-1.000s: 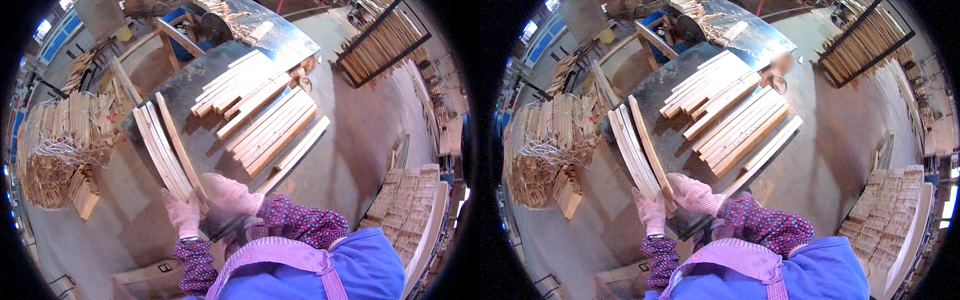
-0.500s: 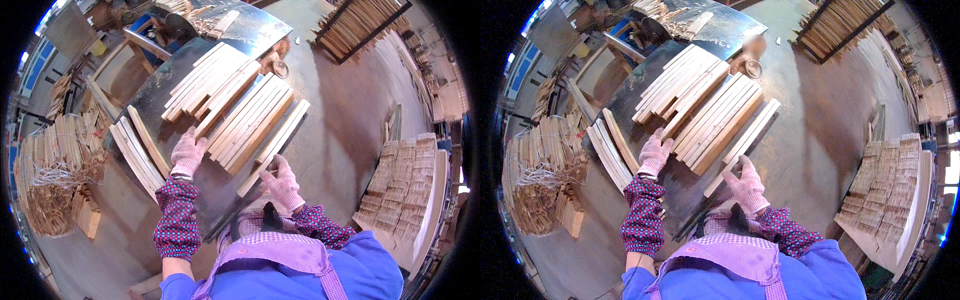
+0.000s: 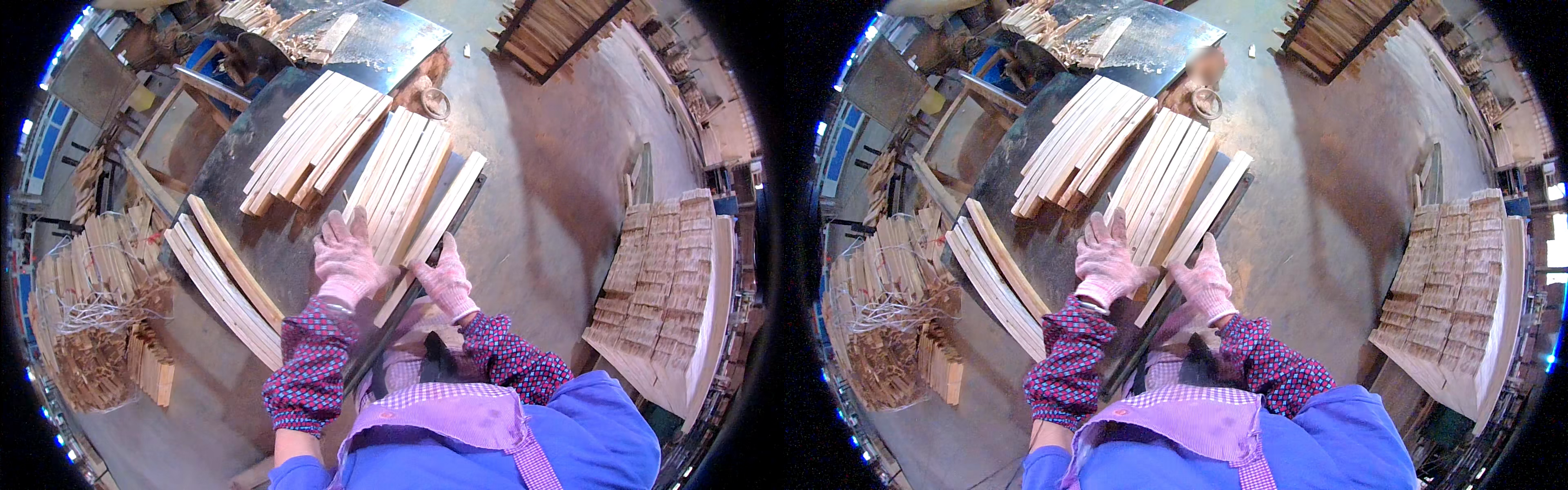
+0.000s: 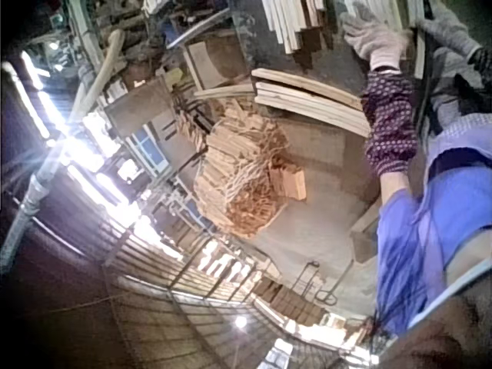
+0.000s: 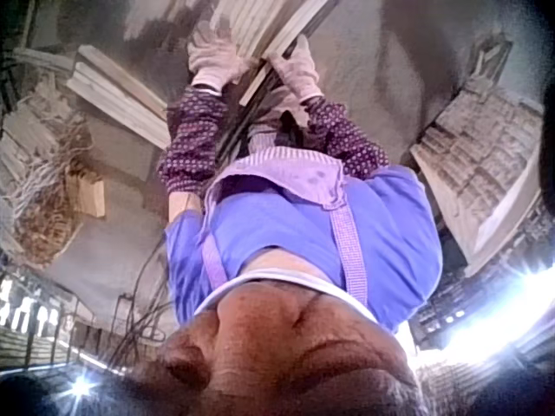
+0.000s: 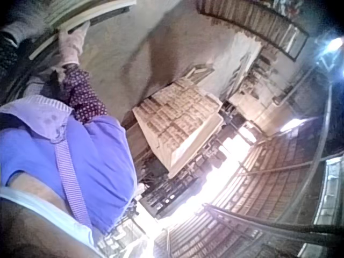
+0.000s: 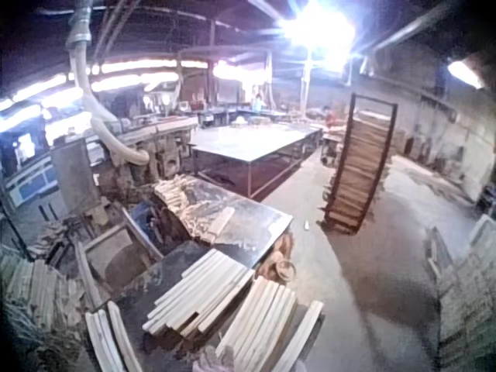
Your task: The person gathers and stacks thin wooden slats on a metal workbench in a workshop. They repeatedly pick up bundles of slats, align them, and place them into a growing pile, occasionally adjusting the stack to ensure it is neat.
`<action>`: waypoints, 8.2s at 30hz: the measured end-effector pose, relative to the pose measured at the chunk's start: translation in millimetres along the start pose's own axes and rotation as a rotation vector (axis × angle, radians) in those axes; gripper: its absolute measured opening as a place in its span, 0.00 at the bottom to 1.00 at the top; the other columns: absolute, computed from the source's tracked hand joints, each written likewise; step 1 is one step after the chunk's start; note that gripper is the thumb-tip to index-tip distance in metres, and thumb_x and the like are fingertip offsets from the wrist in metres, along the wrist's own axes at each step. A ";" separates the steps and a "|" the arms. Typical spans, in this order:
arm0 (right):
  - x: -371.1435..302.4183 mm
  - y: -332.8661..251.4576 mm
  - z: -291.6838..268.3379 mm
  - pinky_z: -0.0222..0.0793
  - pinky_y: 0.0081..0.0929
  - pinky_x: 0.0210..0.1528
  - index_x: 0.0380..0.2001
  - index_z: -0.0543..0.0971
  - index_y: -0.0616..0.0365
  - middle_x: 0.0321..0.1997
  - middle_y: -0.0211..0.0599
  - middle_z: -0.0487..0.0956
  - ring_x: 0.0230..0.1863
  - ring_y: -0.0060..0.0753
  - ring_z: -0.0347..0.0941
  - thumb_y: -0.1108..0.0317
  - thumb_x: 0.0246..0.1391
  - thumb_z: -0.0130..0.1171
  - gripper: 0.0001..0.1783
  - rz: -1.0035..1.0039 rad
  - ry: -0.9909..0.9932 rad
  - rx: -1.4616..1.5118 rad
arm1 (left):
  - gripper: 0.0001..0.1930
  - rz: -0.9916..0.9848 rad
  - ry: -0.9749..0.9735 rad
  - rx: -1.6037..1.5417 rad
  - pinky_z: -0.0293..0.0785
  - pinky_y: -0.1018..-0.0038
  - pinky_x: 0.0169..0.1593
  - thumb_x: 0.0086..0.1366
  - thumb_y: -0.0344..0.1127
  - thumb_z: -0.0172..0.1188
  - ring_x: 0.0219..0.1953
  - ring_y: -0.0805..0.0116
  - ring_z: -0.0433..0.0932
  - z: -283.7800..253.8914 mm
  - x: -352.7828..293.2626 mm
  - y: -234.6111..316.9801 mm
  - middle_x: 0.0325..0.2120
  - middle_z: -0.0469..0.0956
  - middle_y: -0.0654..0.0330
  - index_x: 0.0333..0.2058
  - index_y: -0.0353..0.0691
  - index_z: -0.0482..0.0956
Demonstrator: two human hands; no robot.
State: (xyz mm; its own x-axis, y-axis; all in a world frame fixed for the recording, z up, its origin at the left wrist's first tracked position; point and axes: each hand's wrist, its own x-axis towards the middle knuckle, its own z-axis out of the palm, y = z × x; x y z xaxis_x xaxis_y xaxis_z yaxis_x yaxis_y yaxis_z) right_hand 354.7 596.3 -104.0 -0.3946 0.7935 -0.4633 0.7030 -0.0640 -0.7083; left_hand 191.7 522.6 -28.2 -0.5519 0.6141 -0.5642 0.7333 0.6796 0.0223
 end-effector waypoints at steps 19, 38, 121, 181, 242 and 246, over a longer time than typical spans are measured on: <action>-37.9 -32.4 -43.1 0.70 0.23 0.48 0.61 0.63 0.67 0.42 0.34 0.75 0.44 0.23 0.72 0.71 0.53 0.59 0.32 -0.130 -0.160 0.357 | 0.64 -0.108 0.045 -0.690 0.57 0.65 0.66 0.34 0.46 0.72 0.63 0.48 0.60 14.6 -76.1 -63.9 0.62 0.57 0.45 0.69 0.43 0.42; -84.7 -94.1 86.0 0.65 0.35 0.58 0.59 0.66 0.68 0.54 0.56 0.74 0.57 0.48 0.70 0.52 0.55 0.57 0.36 -0.375 -0.945 0.097 | 0.52 0.291 0.556 -2.692 0.67 0.29 0.48 0.44 0.53 0.67 0.57 0.32 0.64 215.0 -245.3 -182.6 0.62 0.61 0.44 0.66 0.39 0.54; -148.3 -81.9 156.8 0.65 0.41 0.53 0.54 0.70 0.53 0.38 0.34 0.79 0.44 0.38 0.76 0.60 0.51 0.54 0.25 -1.502 -0.622 -0.896 | 0.27 -0.582 0.861 -1.553 0.66 0.70 0.58 0.69 0.45 0.52 0.56 0.58 0.72 192.1 -177.4 -154.1 0.55 0.72 0.48 0.61 0.36 0.65; -11.0 -60.4 45.5 0.70 0.30 0.50 0.49 0.74 0.65 0.42 0.46 0.77 0.45 0.37 0.74 0.69 0.45 0.58 0.25 -0.715 -0.700 -0.020 | 0.23 -0.998 0.910 -1.277 0.69 0.69 0.55 0.59 0.33 0.53 0.53 0.56 0.75 204.0 -155.9 -177.1 0.52 0.75 0.46 0.52 0.27 0.73; 45.9 3.4 -56.9 0.72 0.23 0.34 0.53 0.72 0.65 0.38 0.34 0.78 0.29 0.23 0.73 0.64 0.56 0.58 0.24 0.004 0.133 0.474 | 0.34 0.213 -0.028 -0.492 0.71 0.61 0.54 0.56 0.47 0.60 0.51 0.48 0.76 52.9 12.3 68.2 0.51 0.74 0.48 0.57 0.35 0.64; 20.4 -17.9 -74.3 0.73 0.24 0.37 0.55 0.70 0.66 0.40 0.38 0.78 0.33 0.26 0.74 0.62 0.57 0.58 0.26 0.078 0.094 0.645 | 0.27 0.242 -0.144 -1.161 0.75 0.70 0.47 0.54 0.36 0.64 0.45 0.62 0.79 39.1 6.6 33.7 0.42 0.80 0.53 0.52 0.33 0.71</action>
State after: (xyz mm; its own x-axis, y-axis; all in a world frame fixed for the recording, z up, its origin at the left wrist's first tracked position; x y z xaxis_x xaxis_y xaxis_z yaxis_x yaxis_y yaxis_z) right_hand 378.1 658.6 -61.2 -0.2830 0.8193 -0.4986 0.2205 -0.4504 -0.8652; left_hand 228.3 533.8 -63.5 -0.3447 0.7757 -0.5287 -0.0258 0.5552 0.8313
